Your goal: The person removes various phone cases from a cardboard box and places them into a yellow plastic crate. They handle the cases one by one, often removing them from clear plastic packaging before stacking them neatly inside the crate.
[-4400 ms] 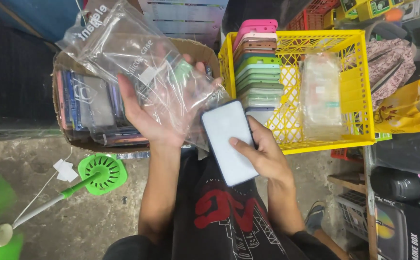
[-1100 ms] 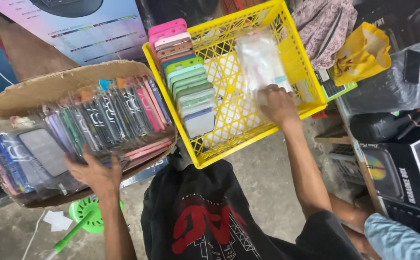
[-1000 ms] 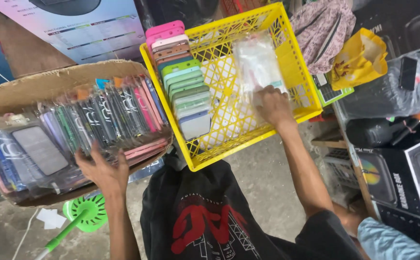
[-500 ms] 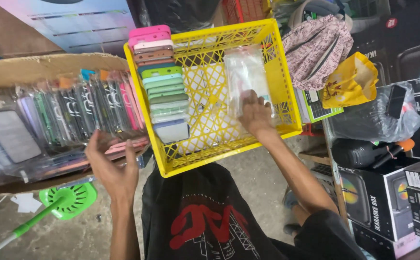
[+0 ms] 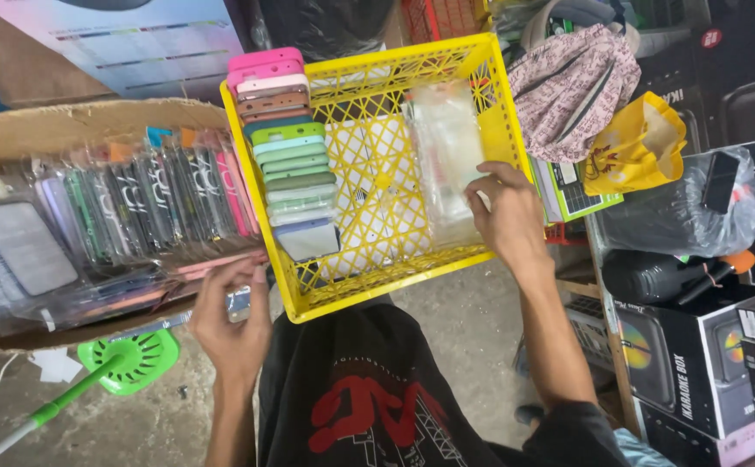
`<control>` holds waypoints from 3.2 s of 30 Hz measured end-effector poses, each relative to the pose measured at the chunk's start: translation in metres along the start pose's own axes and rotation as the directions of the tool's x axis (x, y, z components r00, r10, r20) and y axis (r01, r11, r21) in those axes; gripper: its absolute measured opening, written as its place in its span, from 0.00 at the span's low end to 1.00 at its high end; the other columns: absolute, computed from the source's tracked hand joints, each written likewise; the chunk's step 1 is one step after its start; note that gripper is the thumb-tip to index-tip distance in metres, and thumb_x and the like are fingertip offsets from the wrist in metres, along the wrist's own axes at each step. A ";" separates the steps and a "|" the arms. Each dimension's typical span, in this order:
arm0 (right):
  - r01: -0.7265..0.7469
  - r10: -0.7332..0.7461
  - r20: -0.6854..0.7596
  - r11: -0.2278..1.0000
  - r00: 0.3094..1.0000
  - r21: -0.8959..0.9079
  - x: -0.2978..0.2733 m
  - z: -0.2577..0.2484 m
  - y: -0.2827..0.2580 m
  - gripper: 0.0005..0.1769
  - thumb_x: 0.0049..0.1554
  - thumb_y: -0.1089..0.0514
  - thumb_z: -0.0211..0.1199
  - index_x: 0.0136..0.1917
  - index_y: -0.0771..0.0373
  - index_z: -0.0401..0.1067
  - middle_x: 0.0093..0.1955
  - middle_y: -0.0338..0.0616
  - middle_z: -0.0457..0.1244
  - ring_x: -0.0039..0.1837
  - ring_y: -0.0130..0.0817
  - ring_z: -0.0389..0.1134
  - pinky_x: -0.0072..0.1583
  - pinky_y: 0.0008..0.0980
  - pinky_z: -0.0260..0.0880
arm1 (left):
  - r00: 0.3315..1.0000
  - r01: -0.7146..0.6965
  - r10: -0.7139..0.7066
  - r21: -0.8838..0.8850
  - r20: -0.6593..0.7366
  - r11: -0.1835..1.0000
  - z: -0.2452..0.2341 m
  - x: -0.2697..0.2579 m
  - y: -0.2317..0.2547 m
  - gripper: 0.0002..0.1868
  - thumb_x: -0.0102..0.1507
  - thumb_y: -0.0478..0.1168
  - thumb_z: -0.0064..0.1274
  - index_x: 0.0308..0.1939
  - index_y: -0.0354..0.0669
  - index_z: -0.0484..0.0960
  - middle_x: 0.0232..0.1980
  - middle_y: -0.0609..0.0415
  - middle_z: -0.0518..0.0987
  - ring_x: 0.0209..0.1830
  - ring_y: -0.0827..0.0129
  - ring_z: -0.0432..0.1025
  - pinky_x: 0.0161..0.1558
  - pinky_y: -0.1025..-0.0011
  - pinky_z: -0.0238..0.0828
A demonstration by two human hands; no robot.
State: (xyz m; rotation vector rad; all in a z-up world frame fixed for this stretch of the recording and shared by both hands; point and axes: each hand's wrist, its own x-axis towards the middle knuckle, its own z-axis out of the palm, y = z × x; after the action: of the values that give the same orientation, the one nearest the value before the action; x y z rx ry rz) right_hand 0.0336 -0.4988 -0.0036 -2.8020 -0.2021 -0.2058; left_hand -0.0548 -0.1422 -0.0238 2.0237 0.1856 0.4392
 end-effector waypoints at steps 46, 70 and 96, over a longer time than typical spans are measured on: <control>0.512 -0.493 -0.154 0.766 0.856 0.388 -0.055 0.060 -0.220 0.36 0.52 0.45 0.76 0.65 0.68 0.71 0.65 0.56 0.67 0.70 0.54 0.68 0.75 0.65 0.50 | 0.808 0.572 -0.112 -0.815 0.579 -0.091 -0.012 0.060 -0.024 0.47 0.63 0.53 0.48 0.83 0.52 0.45 0.70 0.39 0.67 0.71 0.44 0.64 0.76 0.39 0.57; 0.305 -0.295 -0.086 0.941 0.952 0.146 -0.042 0.071 -0.175 0.28 0.51 0.63 0.77 0.63 0.58 0.73 0.55 0.48 0.59 0.59 0.49 0.59 0.60 0.45 0.64 | 0.861 0.454 -0.234 -0.890 0.451 -0.042 -0.039 0.056 -0.077 0.40 0.66 0.50 0.47 0.82 0.56 0.54 0.64 0.43 0.71 0.65 0.48 0.68 0.72 0.43 0.64; 0.066 -0.076 -0.008 0.798 0.997 0.599 -0.054 0.077 -0.155 0.25 0.49 0.68 0.74 0.57 0.66 0.67 0.56 0.48 0.67 0.57 0.40 0.71 0.59 0.36 0.72 | 0.850 0.478 -0.244 -0.878 0.467 -0.014 -0.032 0.042 -0.074 0.43 0.64 0.48 0.47 0.83 0.54 0.52 0.63 0.43 0.71 0.63 0.48 0.69 0.70 0.45 0.65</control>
State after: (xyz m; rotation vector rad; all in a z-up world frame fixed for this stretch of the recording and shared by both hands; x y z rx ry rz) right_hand -0.0352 -0.3344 -0.0374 -2.1601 -0.3149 -0.1087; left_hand -0.0241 -0.0675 -0.0654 0.4950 0.2140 -0.0558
